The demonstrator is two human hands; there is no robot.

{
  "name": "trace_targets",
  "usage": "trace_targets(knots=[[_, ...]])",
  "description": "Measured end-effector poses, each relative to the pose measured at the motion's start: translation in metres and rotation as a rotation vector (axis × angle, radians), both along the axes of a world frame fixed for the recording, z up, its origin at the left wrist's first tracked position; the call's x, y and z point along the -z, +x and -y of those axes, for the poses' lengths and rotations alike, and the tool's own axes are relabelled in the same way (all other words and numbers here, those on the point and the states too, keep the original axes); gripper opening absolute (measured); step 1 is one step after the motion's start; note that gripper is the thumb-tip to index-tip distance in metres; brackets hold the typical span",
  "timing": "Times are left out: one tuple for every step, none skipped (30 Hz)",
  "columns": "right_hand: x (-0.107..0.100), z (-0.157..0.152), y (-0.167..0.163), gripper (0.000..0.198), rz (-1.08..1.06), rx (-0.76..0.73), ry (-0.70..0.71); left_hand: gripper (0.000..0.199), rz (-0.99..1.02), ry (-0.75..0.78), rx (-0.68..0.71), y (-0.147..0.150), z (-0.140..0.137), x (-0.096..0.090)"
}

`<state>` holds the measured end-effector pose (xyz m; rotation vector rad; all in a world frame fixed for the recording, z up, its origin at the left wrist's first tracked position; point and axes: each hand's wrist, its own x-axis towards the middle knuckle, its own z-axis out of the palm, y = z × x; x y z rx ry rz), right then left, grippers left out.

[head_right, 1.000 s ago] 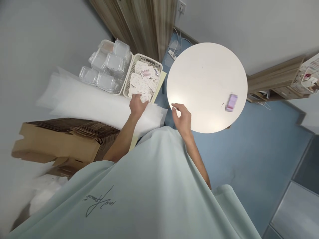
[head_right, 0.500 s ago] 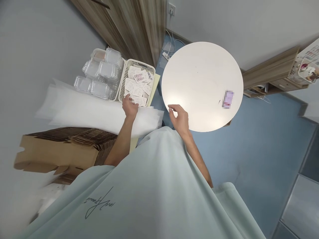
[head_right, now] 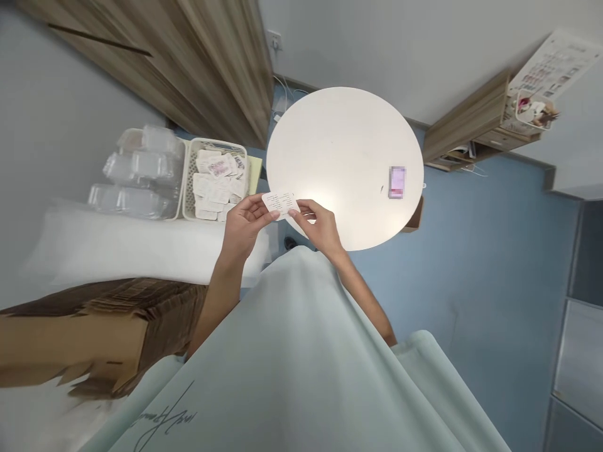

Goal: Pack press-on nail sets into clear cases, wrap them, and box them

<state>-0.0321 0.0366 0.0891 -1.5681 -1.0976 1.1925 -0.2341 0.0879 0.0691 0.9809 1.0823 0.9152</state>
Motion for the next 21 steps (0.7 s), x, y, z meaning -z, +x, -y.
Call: trace_targets(knots=[[-0.003, 0.001, 0.007, 0.050, -0.007, 0.006, 0.003, 0.061, 0.012, -0.003, 0.012, 0.009, 0.001, -0.006], [-0.006, 0.003, 0.014, 0.050, -0.009, 0.018, 0.003, 0.061, 0.017, -0.002, 0.018, 0.018, 0.001, -0.011], [-0.008, 0.005, 0.020, 0.049, -0.009, 0.034, 0.002, 0.061, 0.016, 0.003, 0.018, 0.026, 0.002, -0.015], [-0.009, 0.007, 0.026, 0.049, -0.007, 0.052, 0.003, 0.061, 0.011, 0.010, 0.010, 0.034, 0.002, -0.017], [-0.010, 0.010, 0.032, 0.048, -0.006, 0.071, 0.008, 0.060, 0.002, 0.019, -0.004, 0.042, 0.003, -0.018], [-0.010, 0.012, 0.037, 0.047, -0.005, 0.090, 0.014, 0.058, -0.009, 0.032, -0.023, 0.049, 0.004, -0.019], [-0.010, 0.013, 0.042, 0.047, -0.004, 0.109, 0.019, 0.055, -0.023, 0.050, -0.044, 0.055, 0.005, -0.020], [-0.009, 0.015, 0.047, 0.047, -0.005, 0.125, 0.020, 0.052, -0.037, 0.076, -0.065, 0.062, 0.006, -0.021], [-0.008, 0.016, 0.051, 0.048, -0.009, 0.138, 0.018, 0.050, -0.051, 0.113, -0.084, 0.067, 0.008, -0.021], [-0.007, 0.017, 0.056, 0.049, -0.017, 0.147, 0.014, 0.048, -0.068, 0.160, -0.096, 0.072, 0.009, -0.022], [-0.006, 0.017, 0.060, 0.052, -0.032, 0.150, 0.010, 0.047, -0.089, 0.213, -0.105, 0.076, 0.011, -0.023], [-0.006, 0.018, 0.065, 0.055, -0.054, 0.146, 0.011, 0.045, -0.113, 0.263, -0.110, 0.079, 0.012, -0.025], [-0.007, 0.018, 0.070, 0.058, -0.081, 0.135, 0.017, 0.043, -0.141, 0.306, -0.113, 0.082, 0.013, -0.026], [-0.008, 0.018, 0.074, 0.061, -0.111, 0.117, 0.024, 0.039, -0.168, 0.338, -0.114, 0.083, 0.014, -0.028], [-0.009, 0.018, 0.078, 0.064, -0.142, 0.093, 0.031, 0.036, -0.193, 0.355, -0.111, 0.084, 0.015, -0.030], [-0.011, 0.018, 0.083, 0.066, -0.171, 0.070, 0.036, 0.033, -0.209, 0.359, -0.100, 0.085, 0.016, -0.032], [-0.013, 0.017, 0.086, 0.066, -0.191, 0.053, 0.039, 0.031, -0.214, 0.353, -0.079, 0.085, 0.016, -0.034], [-0.015, 0.017, 0.090, 0.066, -0.199, 0.042, 0.039, 0.032, -0.209, 0.341, -0.044, 0.084, 0.016, -0.036], [-0.016, 0.016, 0.093, 0.066, -0.193, 0.036, 0.039, 0.034, -0.198, 0.322, 0.000, 0.083, 0.016, -0.038], [-0.017, 0.015, 0.095, 0.066, -0.175, 0.031, 0.040, 0.038, -0.185, 0.299, 0.043, 0.081, 0.016, -0.040], [-0.017, 0.013, 0.097, 0.066, -0.150, 0.023, 0.043, 0.041, -0.174, 0.276, 0.080, 0.080, 0.016, -0.042]])
